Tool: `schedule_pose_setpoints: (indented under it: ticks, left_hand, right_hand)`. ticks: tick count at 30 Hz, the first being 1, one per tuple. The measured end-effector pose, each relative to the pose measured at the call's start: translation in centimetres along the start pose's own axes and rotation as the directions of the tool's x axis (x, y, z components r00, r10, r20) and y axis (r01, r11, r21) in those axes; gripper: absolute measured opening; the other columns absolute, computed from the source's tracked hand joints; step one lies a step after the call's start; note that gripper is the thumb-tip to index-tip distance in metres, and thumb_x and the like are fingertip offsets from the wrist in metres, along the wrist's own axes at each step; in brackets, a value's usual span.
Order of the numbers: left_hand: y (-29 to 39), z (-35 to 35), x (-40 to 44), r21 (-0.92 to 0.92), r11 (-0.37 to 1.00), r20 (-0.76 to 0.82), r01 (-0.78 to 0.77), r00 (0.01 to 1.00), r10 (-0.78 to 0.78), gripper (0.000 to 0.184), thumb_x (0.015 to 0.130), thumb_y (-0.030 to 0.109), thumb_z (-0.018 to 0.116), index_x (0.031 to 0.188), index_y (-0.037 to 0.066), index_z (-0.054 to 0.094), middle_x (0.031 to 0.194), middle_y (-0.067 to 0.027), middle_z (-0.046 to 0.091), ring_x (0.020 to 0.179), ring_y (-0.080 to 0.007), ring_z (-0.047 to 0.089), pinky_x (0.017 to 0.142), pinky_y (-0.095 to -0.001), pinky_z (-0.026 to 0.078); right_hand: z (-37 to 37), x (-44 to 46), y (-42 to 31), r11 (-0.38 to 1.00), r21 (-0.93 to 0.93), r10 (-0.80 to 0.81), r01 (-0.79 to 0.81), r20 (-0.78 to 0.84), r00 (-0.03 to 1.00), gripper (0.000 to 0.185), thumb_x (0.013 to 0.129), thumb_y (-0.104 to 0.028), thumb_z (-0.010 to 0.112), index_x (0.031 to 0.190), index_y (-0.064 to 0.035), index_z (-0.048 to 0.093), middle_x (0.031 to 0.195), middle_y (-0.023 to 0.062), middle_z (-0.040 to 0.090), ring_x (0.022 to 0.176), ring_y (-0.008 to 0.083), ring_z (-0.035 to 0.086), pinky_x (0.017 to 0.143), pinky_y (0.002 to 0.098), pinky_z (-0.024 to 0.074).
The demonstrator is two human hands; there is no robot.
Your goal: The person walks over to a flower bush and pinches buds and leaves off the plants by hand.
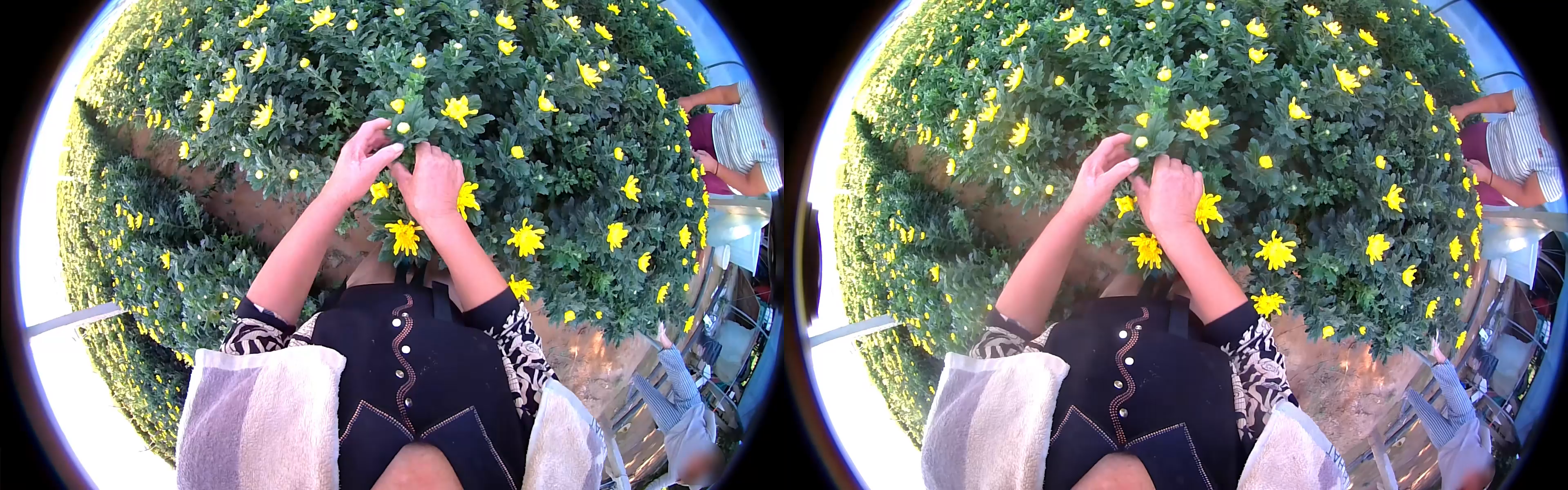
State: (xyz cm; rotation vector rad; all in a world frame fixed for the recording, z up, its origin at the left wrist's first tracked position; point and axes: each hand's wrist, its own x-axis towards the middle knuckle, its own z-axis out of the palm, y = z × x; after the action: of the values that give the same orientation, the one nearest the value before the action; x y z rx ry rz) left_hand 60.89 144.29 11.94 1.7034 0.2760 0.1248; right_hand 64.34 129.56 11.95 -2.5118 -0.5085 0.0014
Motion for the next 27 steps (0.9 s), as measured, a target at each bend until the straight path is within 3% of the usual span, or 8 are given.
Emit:
schedule_pose_setpoints:
  ticks: [2,9,12,15,20,23,25,27]
  left_hand:
    - [-0.2,0.8,0.6,-0.088,0.994,0.040,0.064,0.997,-0.060,0.043,0.085,0.016,0.072,0.122,0.000,0.055,0.082,-0.0027,0.065,0.078,-0.0073,0.058,0.070,-0.0251,0.047]
    - [-2.3,0.5,0.2,-0.026,0.997,-0.127,0.077,0.989,-0.080,0.021,0.085,0.013,0.071,0.102,0.002,0.066,0.077,-0.0001,0.066,0.067,-0.0054,0.054,0.062,-0.0243,0.045]
    - [-2.9,-0.4,-0.1,-0.076,0.991,-0.096,0.109,0.989,-0.116,0.018,0.086,0.010,0.070,0.102,0.003,0.066,0.084,0.0010,0.067,0.075,-0.0049,0.058,0.068,-0.0237,0.047]
    - [-3.2,-1.2,0.5,-0.125,0.984,-0.088,0.125,0.987,-0.136,0.015,0.088,0.008,0.068,0.103,0.005,0.065,0.089,0.0031,0.067,0.081,-0.0044,0.060,0.072,-0.0237,0.049]
    - [-2.8,-3.3,1.5,-0.296,0.907,0.082,0.299,0.954,-0.287,0.006,0.090,0.010,0.066,0.095,0.011,0.062,0.085,0.0061,0.064,0.077,-0.0034,0.058,0.067,-0.0233,0.049]
    - [-3.5,-4.8,2.8,-0.320,0.913,0.109,0.254,0.967,-0.231,0.007,0.090,0.007,0.067,0.093,0.008,0.061,0.083,0.0044,0.063,0.076,-0.0037,0.057,0.071,-0.0220,0.047]
    - [-2.7,-5.6,3.4,-0.351,0.881,0.159,0.316,0.948,-0.277,0.008,0.089,0.006,0.067,0.095,0.006,0.061,0.083,0.0039,0.063,0.076,-0.0038,0.057,0.073,-0.0212,0.046]
    - [-3.4,-6.0,3.8,-0.353,0.882,0.199,0.313,0.946,-0.256,0.008,0.089,0.006,0.066,0.095,0.006,0.061,0.083,0.0043,0.063,0.077,-0.0034,0.056,0.073,-0.0210,0.045]
  right_hand:
    - [0.7,1.2,0.5,0.997,0.069,0.013,-0.015,0.035,0.999,0.026,0.076,-0.027,0.074,0.085,-0.0050,0.065,0.084,0.0156,0.068,0.084,0.0339,0.066,0.078,0.0449,0.0499]
    - [2.1,0.1,2.4,0.941,0.314,0.064,-0.125,0.199,0.978,0.021,0.076,-0.016,0.069,0.096,-0.0102,0.071,0.080,0.0140,0.070,0.075,0.0330,0.068,0.071,0.0422,0.0532]
    - [3.4,0.3,3.8,0.674,0.662,0.110,-0.326,0.346,0.932,0.023,0.077,0.000,0.070,0.100,-0.0016,0.070,0.078,-0.0002,0.068,0.067,0.0052,0.056,0.061,0.0250,0.0469]
    - [4.7,0.6,4.5,0.559,0.777,0.010,-0.289,0.343,0.939,0.025,0.076,0.000,0.070,0.100,-0.0016,0.068,0.082,-0.0012,0.067,0.069,0.0049,0.056,0.061,0.0244,0.0465]
    - [3.2,0.9,0.8,0.868,0.475,0.030,-0.143,0.237,0.971,0.030,0.066,-0.004,0.075,0.095,-0.0081,0.069,0.077,0.0047,0.060,0.063,0.0186,0.058,0.062,0.0322,0.0485]
    - [5.6,0.9,0.7,0.842,0.494,0.127,-0.217,0.209,0.970,0.034,0.066,-0.002,0.075,0.100,-0.0078,0.068,0.078,0.0057,0.061,0.064,0.0175,0.059,0.063,0.0303,0.0482]
    - [6.8,0.9,0.3,0.775,0.599,0.165,-0.204,0.120,0.979,0.029,0.072,0.001,0.073,0.099,-0.0067,0.067,0.075,0.0013,0.061,0.065,0.0124,0.057,0.064,0.0266,0.0466]
    - [8.0,0.5,0.0,0.345,0.855,0.434,-0.388,0.222,0.873,0.017,0.078,0.004,0.070,0.092,-0.0065,0.066,0.076,-0.0038,0.061,0.068,0.0068,0.055,0.064,0.0230,0.0446]
